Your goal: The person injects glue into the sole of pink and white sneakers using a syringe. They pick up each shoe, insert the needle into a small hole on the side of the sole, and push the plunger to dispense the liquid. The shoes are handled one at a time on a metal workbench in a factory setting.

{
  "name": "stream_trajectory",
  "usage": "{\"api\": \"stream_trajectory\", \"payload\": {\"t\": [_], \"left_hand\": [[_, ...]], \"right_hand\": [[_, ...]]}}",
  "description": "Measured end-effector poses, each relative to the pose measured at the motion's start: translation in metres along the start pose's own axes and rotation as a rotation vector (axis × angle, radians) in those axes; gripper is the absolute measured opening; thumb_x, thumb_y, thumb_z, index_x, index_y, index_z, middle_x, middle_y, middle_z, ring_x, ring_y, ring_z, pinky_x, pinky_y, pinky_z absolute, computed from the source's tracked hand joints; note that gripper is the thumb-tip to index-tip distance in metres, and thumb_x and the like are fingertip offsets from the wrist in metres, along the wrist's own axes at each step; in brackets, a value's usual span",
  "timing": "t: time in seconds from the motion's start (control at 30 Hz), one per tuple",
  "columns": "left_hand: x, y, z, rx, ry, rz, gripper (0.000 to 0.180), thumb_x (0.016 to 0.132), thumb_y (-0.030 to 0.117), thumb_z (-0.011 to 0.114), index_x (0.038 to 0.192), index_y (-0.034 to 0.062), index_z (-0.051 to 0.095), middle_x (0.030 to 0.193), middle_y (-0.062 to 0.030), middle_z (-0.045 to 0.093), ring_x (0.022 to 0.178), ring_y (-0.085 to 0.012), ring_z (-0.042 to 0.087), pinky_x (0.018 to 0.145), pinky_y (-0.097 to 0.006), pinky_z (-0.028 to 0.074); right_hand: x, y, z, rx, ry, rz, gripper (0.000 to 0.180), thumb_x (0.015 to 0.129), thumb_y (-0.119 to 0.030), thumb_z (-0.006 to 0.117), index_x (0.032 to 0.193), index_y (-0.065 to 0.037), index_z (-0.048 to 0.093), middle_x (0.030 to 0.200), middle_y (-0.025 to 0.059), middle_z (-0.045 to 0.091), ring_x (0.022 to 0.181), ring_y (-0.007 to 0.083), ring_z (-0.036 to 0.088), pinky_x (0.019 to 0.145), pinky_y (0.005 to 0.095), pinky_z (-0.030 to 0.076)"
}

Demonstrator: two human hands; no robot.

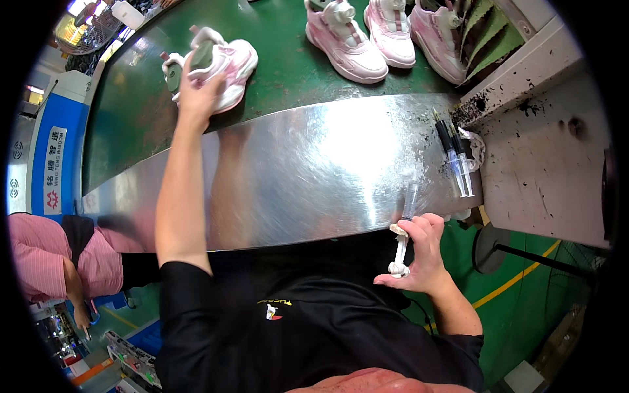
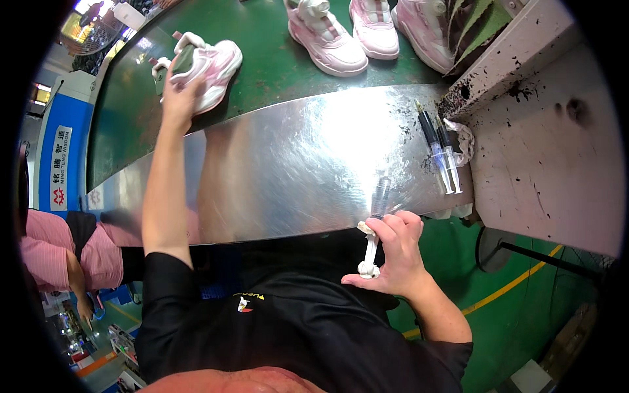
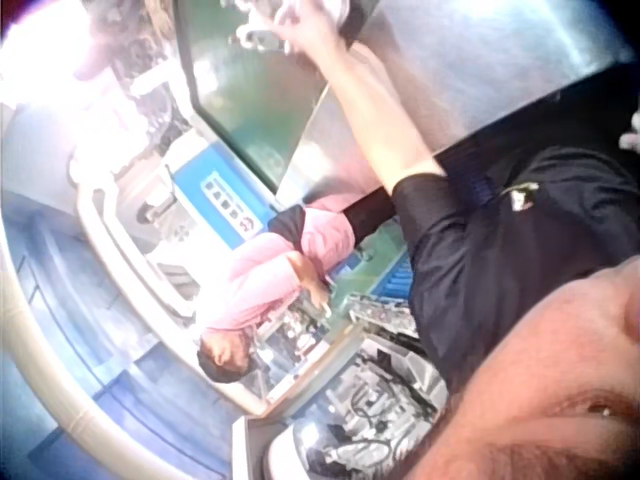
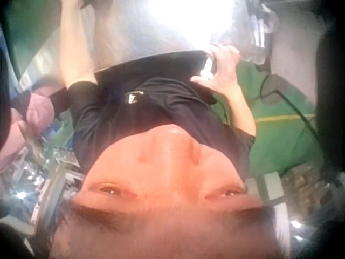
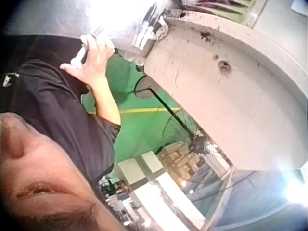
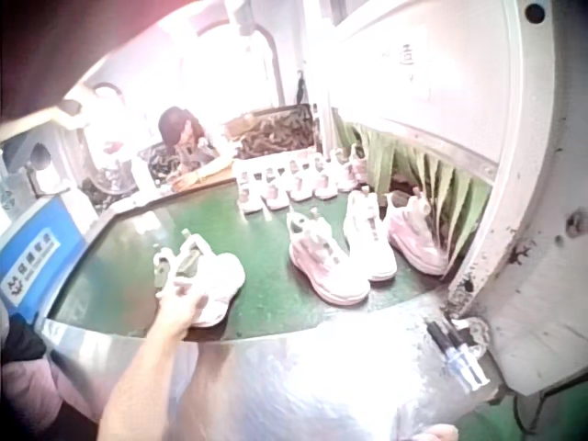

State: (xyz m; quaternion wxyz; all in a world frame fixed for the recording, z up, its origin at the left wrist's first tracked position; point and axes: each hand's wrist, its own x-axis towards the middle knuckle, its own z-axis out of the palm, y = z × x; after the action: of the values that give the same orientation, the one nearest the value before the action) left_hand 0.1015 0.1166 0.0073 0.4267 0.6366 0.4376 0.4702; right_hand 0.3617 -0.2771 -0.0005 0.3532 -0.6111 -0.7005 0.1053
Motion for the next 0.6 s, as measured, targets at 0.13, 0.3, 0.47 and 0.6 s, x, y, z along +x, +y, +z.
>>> {"api": "stream_trajectory", "payload": {"t": [0.13,0.3,0.47,0.6], "left_hand": [[-0.069,0.034,-0.04,-0.161,-0.178,-0.036,0.073,0.074,0.004,0.069,0.138,-0.0006,0.035,0.131,-0.0141,0.049,0.116,-0.0233,0.052,0.098,-0.035,0.043],[-0.223,0.04,-0.066,0.565,-0.19,0.244,0.086,0.071,0.005,0.07,0.142,0.0012,0.023,0.139,-0.0164,0.037,0.128,-0.0269,0.04,0.106,-0.04,0.034],[-0.218,0.04,-0.07,-0.258,-0.096,-0.111,0.083,0.069,-0.001,0.065,0.141,0.0048,0.024,0.139,-0.0108,0.033,0.124,-0.0255,0.043,0.099,-0.038,0.042],[-0.116,-0.021,-0.103,0.222,-0.292,0.004,0.049,0.082,0.013,0.059,0.128,-0.0004,0.047,0.118,-0.0095,0.052,0.111,-0.0197,0.053,0.087,-0.029,0.047]], "right_hand": [[-0.004,0.006,-0.006,0.147,-0.053,0.056,0.089,0.056,-0.054,0.082,0.12,-0.006,0.046,0.101,0.0088,0.049,0.091,0.0278,0.041,0.084,0.04,0.035],[-0.004,0.006,-0.011,0.31,-0.08,0.165,0.091,0.056,-0.053,0.083,0.122,-0.003,0.045,0.101,0.0102,0.05,0.091,0.0265,0.043,0.082,0.0362,0.038],[-0.01,0.002,-0.018,0.323,-0.07,0.291,0.097,0.058,-0.053,0.082,0.129,-0.001,0.042,0.099,0.0103,0.049,0.087,0.0227,0.044,0.075,0.0319,0.039],[0.0,-0.007,-0.023,0.261,-0.181,0.273,0.093,0.059,-0.052,0.079,0.129,-0.001,0.045,0.093,0.0071,0.051,0.081,0.0188,0.044,0.069,0.03,0.038]]}}
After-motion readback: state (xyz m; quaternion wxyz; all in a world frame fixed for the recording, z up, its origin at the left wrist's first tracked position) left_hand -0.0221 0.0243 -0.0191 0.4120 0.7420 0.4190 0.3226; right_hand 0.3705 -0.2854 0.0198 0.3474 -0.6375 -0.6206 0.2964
